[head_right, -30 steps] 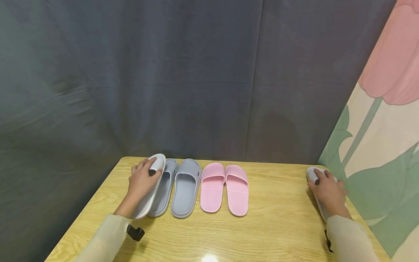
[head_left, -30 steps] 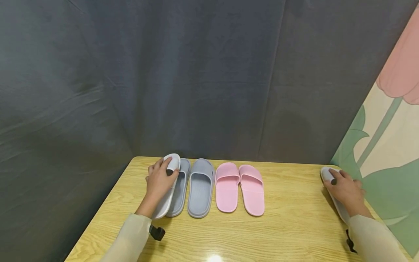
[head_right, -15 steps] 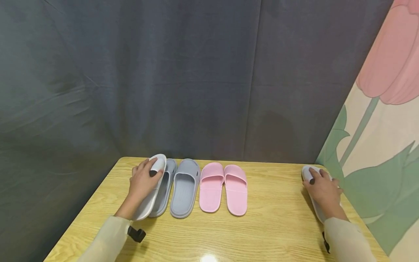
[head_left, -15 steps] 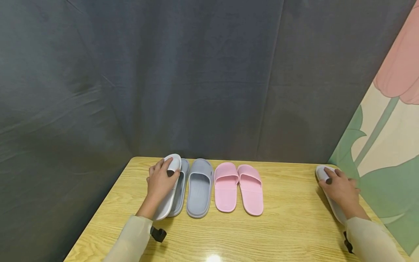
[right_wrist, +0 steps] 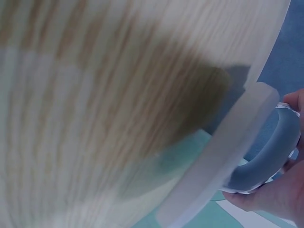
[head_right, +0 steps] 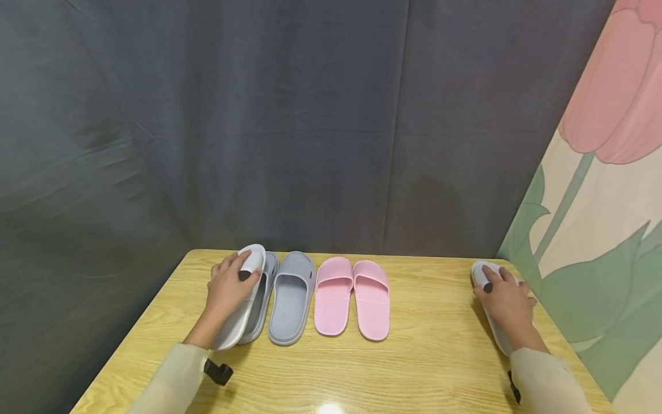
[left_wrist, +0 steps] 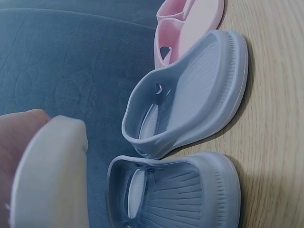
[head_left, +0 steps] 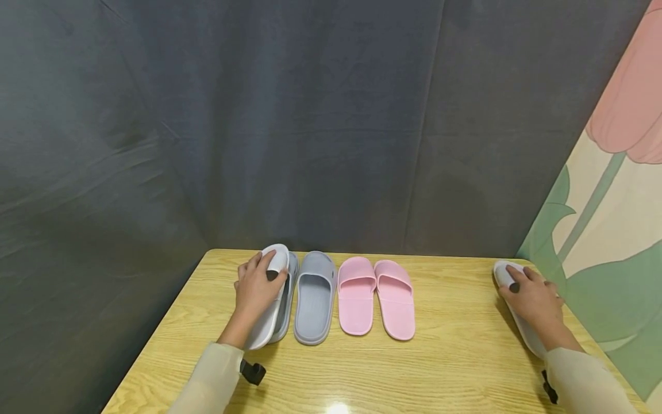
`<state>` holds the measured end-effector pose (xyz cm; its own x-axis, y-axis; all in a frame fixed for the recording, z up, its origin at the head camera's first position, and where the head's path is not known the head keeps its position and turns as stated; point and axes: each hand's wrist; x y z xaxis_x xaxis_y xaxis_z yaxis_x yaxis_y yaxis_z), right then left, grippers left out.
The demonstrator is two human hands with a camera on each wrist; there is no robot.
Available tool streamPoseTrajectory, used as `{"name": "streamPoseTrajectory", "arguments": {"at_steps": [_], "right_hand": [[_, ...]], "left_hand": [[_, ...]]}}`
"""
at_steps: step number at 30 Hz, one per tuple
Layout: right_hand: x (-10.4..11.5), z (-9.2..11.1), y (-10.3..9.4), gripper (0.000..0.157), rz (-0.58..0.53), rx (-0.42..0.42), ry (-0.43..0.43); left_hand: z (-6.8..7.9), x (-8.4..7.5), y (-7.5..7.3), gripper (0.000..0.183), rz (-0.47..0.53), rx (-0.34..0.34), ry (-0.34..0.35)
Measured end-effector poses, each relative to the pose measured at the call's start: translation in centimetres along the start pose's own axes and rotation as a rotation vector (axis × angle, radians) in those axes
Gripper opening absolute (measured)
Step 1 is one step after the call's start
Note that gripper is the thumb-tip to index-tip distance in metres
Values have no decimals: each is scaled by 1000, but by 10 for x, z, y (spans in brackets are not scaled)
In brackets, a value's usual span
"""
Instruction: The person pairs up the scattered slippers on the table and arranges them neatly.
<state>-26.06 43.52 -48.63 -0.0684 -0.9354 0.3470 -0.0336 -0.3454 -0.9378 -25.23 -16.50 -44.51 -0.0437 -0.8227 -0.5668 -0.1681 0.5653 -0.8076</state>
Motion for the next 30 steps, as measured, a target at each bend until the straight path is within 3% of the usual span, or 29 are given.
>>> {"name": "streamPoseTrajectory", "arguments": {"at_steps": [30], "right_hand": [[37,9,-1,64,-23,-49,-26]], "left_hand": [[2,-8,11,62,10,-15,23]]}}
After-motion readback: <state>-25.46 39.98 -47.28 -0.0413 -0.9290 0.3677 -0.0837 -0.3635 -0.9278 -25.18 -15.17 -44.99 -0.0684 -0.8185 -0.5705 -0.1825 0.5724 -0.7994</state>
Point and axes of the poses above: each hand's wrist, its own z-axis away from the middle knuckle, its own y-axis out of the palm, x = y × z, and after that the axes turned 10 degrees about x, right-handed
